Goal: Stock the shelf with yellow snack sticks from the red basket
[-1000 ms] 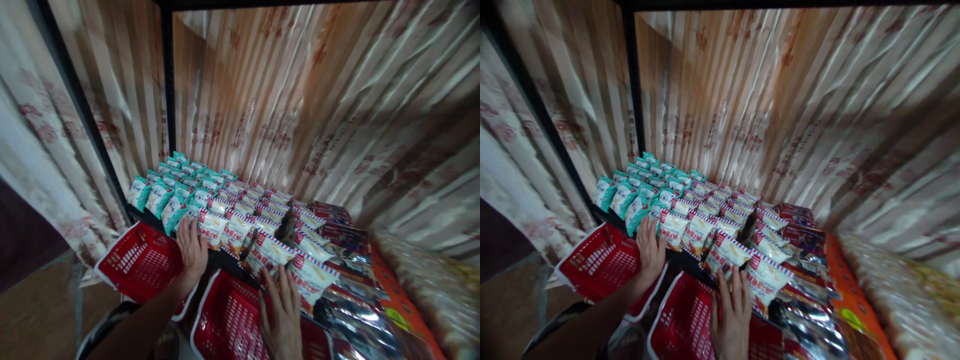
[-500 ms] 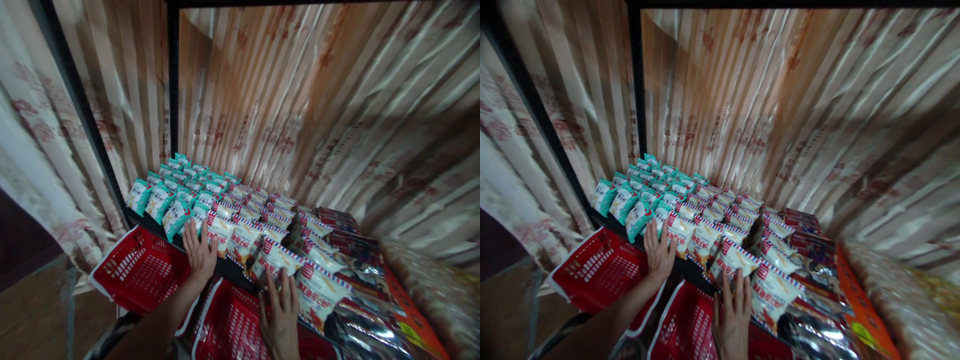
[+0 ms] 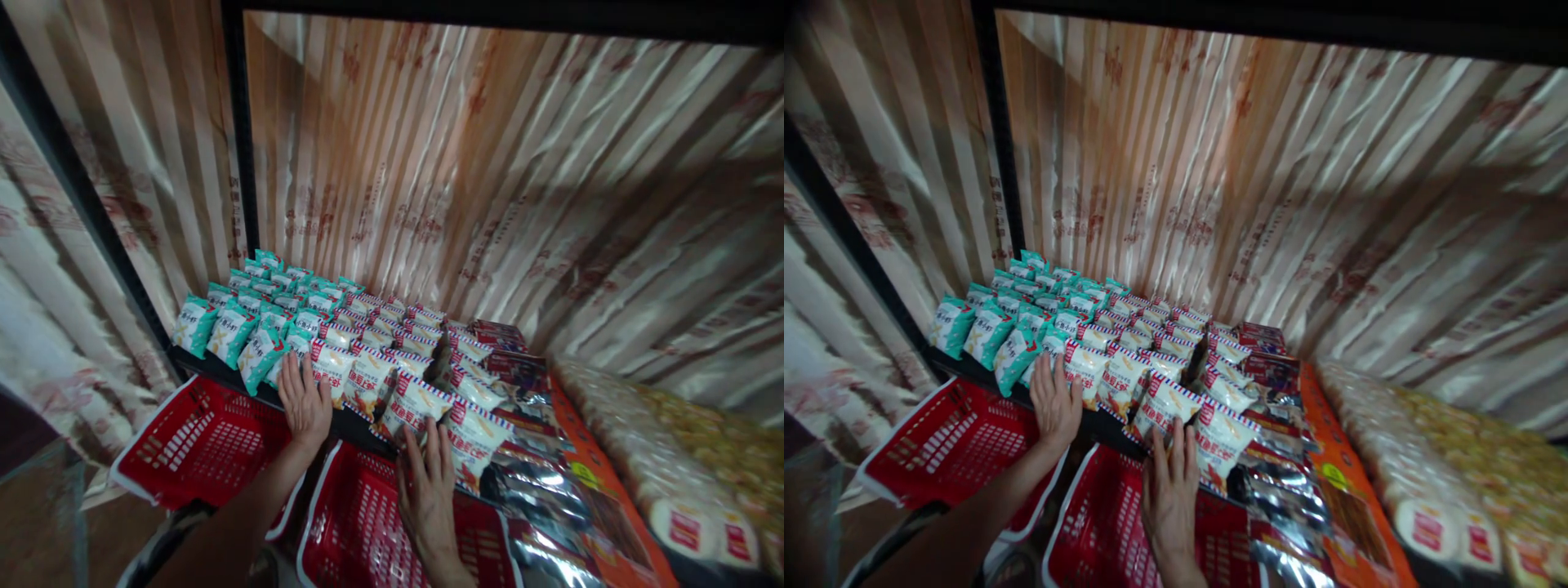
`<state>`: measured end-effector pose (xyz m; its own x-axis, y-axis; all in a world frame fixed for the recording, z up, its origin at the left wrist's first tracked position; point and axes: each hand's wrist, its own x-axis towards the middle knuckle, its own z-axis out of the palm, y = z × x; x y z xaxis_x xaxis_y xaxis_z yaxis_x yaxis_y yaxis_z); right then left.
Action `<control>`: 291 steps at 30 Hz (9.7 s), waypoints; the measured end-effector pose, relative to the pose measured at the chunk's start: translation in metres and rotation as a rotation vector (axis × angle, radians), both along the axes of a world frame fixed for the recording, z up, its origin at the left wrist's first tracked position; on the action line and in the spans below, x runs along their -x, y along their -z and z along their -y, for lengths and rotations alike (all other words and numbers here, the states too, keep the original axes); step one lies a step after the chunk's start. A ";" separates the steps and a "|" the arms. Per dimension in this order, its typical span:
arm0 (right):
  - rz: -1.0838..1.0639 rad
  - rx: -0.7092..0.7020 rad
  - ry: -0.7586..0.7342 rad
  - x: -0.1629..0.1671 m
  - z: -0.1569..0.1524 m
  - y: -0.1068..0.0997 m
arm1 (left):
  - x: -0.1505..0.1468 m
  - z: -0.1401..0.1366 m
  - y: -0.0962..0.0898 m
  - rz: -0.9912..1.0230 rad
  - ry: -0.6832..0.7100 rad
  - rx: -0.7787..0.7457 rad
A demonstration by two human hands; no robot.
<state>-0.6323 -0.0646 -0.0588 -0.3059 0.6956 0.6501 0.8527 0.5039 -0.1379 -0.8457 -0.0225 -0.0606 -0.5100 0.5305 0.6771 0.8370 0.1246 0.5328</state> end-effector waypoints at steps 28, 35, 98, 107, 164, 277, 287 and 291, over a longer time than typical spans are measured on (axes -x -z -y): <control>0.160 -0.159 -0.310 0.124 -0.052 -0.004 | 0.111 0.025 -0.001 0.076 0.076 0.066; 0.243 -0.222 -0.305 0.119 -0.067 0.006 | 0.113 0.010 -0.010 0.163 0.017 0.167; 0.205 -0.278 -0.357 0.118 -0.076 0.017 | 0.112 -0.029 0.008 0.060 -0.314 -0.007; 0.223 -0.267 -0.352 0.117 -0.076 0.018 | 0.109 -0.023 0.002 0.048 -0.289 0.030; 0.206 -0.272 -0.363 0.119 -0.075 0.017 | 0.177 -0.017 0.023 0.276 -0.560 -0.103; 0.019 -0.112 -0.297 0.100 -0.037 0.005 | 0.013 -0.006 -0.032 0.022 0.245 0.036; 0.058 0.012 -0.237 0.078 -0.039 0.004 | 0.007 -0.016 -0.021 -0.015 0.237 -0.051; 0.079 0.018 -0.234 0.076 -0.044 0.007 | 0.006 -0.019 -0.016 -0.022 0.274 -0.054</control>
<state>-0.7079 -0.0211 -0.0658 -0.5095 0.6108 0.6061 0.7215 0.6870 -0.0859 -0.8516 -0.0039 -0.0443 -0.3371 0.6095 0.7175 0.8470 -0.1364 0.5138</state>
